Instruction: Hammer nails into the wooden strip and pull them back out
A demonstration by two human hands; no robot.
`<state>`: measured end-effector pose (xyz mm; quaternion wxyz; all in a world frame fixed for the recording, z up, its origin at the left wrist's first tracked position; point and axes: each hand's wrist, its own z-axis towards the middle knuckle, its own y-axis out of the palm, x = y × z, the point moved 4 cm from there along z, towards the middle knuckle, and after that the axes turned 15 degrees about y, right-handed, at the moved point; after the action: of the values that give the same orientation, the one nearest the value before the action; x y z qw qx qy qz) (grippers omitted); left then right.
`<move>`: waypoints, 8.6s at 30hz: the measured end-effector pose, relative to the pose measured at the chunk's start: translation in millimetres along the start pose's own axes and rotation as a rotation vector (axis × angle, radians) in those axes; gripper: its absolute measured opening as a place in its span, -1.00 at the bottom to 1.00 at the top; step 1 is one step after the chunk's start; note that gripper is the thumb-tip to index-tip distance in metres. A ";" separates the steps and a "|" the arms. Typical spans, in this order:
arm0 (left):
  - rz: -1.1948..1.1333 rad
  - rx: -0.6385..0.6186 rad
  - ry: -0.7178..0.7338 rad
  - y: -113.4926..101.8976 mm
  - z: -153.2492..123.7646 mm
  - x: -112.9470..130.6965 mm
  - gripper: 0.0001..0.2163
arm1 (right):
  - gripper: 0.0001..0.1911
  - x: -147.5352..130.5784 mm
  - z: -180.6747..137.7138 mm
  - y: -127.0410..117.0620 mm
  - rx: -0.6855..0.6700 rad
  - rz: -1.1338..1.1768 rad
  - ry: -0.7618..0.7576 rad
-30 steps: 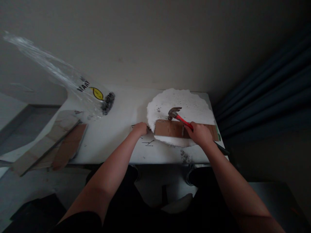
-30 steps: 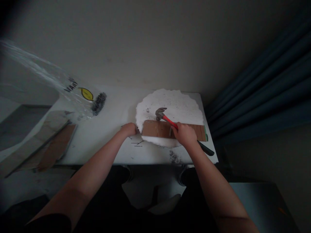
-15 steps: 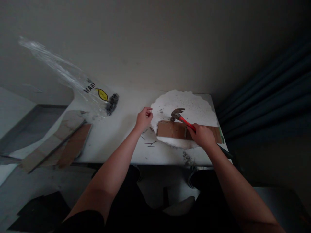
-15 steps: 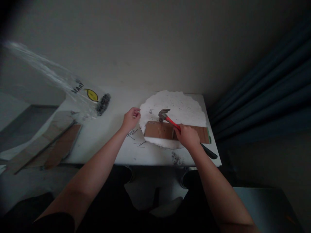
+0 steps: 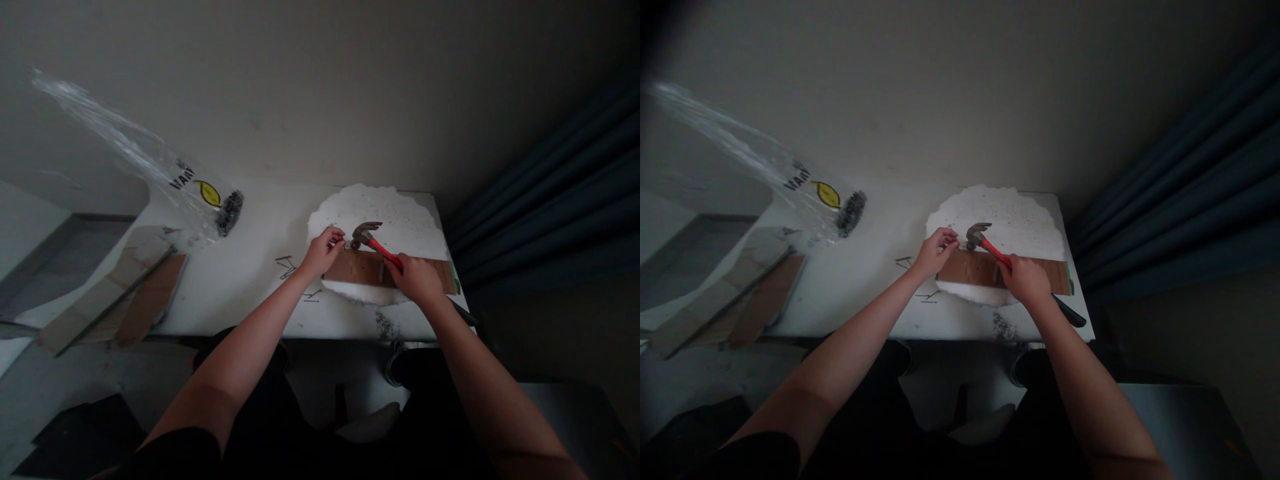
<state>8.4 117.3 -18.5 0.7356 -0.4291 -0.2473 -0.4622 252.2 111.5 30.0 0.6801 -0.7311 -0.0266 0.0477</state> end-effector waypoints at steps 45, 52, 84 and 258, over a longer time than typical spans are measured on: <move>0.061 -0.117 0.050 9.5 -5.2 1.3 -0.86 | -0.54 -0.2 0.6 1.1 -0.014 -0.010 0.007; 0.085 -0.128 0.063 10.5 -5.9 3.1 -0.82 | -0.52 0.5 -1.1 -4.3 0.011 -0.019 0.041; 0.112 -0.071 0.007 11.4 -8.6 -0.6 -0.56 | -0.53 -4.3 -16.6 -32.2 0.082 0.027 0.007; 0.016 0.112 -0.158 -4.4 -6.8 -32.6 -0.60 | -0.47 -3.8 -21.0 -17.5 0.045 0.022 -0.004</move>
<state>-10.4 125.9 -45.0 0.7403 -0.4243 -0.3264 -0.4067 251.1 91.5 49.0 0.6957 -0.7158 -0.0188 0.0574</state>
